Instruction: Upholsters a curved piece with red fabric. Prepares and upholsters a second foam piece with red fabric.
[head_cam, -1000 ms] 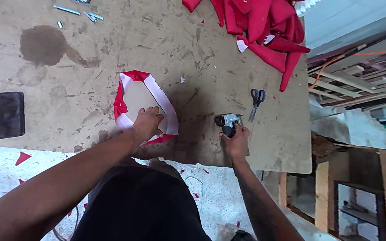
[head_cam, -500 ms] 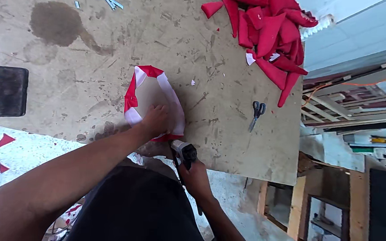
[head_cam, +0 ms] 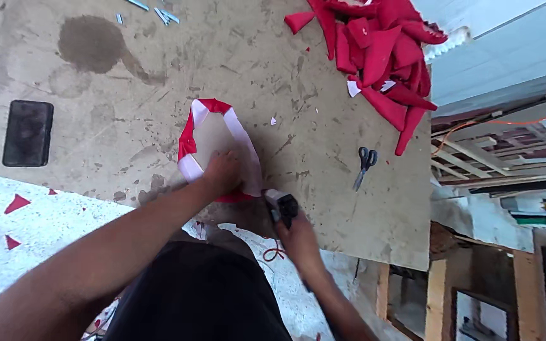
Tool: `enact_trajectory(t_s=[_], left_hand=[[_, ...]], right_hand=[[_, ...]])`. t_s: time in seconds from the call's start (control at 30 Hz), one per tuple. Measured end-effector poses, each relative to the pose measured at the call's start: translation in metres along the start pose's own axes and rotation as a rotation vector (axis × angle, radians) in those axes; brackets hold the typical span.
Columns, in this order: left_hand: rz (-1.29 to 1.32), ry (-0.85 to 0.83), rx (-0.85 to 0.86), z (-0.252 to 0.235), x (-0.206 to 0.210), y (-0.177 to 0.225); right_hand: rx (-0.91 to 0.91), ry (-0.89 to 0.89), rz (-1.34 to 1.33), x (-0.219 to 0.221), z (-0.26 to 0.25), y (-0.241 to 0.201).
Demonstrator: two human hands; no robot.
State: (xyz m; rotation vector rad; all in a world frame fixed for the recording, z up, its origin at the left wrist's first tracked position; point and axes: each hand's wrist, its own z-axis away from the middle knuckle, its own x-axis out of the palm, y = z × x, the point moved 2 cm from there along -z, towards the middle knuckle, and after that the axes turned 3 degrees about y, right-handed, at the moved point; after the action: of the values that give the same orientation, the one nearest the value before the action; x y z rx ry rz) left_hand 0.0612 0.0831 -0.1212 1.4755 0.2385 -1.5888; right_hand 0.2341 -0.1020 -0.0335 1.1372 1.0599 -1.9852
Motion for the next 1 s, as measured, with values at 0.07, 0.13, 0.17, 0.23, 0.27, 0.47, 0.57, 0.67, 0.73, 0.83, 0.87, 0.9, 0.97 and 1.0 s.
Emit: enact_trajectory(t_s=[0.07, 0.13, 0.17, 0.23, 0.27, 0.47, 0.57, 0.67, 0.73, 0.83, 0.87, 0.9, 0.97, 1.0], left_hand=[[0.012, 0.025, -0.119, 0.000, -0.003, 0.014], [-0.024, 0.080, -0.181, 0.000, 0.001, 0.026], [-0.045, 0.108, -0.190, 0.001, 0.003, 0.029], [-0.058, 0.115, -0.186, 0.007, 0.005, 0.028], [-0.064, 0.093, -0.172, 0.011, 0.004, 0.027], [-0.029, -0.117, -0.047, 0.052, -0.014, -0.006], [0.108, -0.127, -0.145, 0.050, -0.024, -0.017], [0.031, -0.101, -0.385, 0.036, -0.033, -0.006], [-0.009, -0.092, -0.468, 0.029, -0.034, -0.004], [-0.094, -0.111, -0.515, 0.026, -0.028, 0.004], [-0.114, -0.108, -0.522, 0.023, -0.028, 0.008], [-0.134, -0.103, -0.525, 0.019, -0.026, 0.011], [-0.163, -0.103, -0.547, 0.014, -0.019, 0.012], [-0.172, -0.114, -0.570, 0.012, -0.017, 0.011]], right_hand=[[0.022, 0.079, 0.079, -0.019, -0.025, 0.040], [0.035, 0.137, 0.124, -0.028, -0.050, 0.080], [0.017, 0.165, 0.120, -0.027, -0.060, 0.093], [-0.031, 0.178, 0.036, -0.019, -0.064, 0.091], [-0.041, 0.138, -0.041, -0.011, -0.061, 0.079], [0.275, -0.463, -0.836, 0.085, -0.054, -0.026], [0.270, -0.553, -0.855, 0.093, -0.066, -0.040], [0.202, -0.604, -0.744, 0.092, -0.075, -0.033], [0.148, -0.634, -0.713, 0.094, -0.080, -0.025], [0.101, -0.670, -0.719, 0.101, -0.078, -0.017], [0.077, -0.664, -0.727, 0.101, -0.079, -0.014], [0.049, -0.653, -0.726, 0.100, -0.081, -0.011], [-0.023, -0.621, -0.687, 0.101, -0.083, -0.006], [-0.072, -0.603, -0.656, 0.100, -0.083, -0.008]])
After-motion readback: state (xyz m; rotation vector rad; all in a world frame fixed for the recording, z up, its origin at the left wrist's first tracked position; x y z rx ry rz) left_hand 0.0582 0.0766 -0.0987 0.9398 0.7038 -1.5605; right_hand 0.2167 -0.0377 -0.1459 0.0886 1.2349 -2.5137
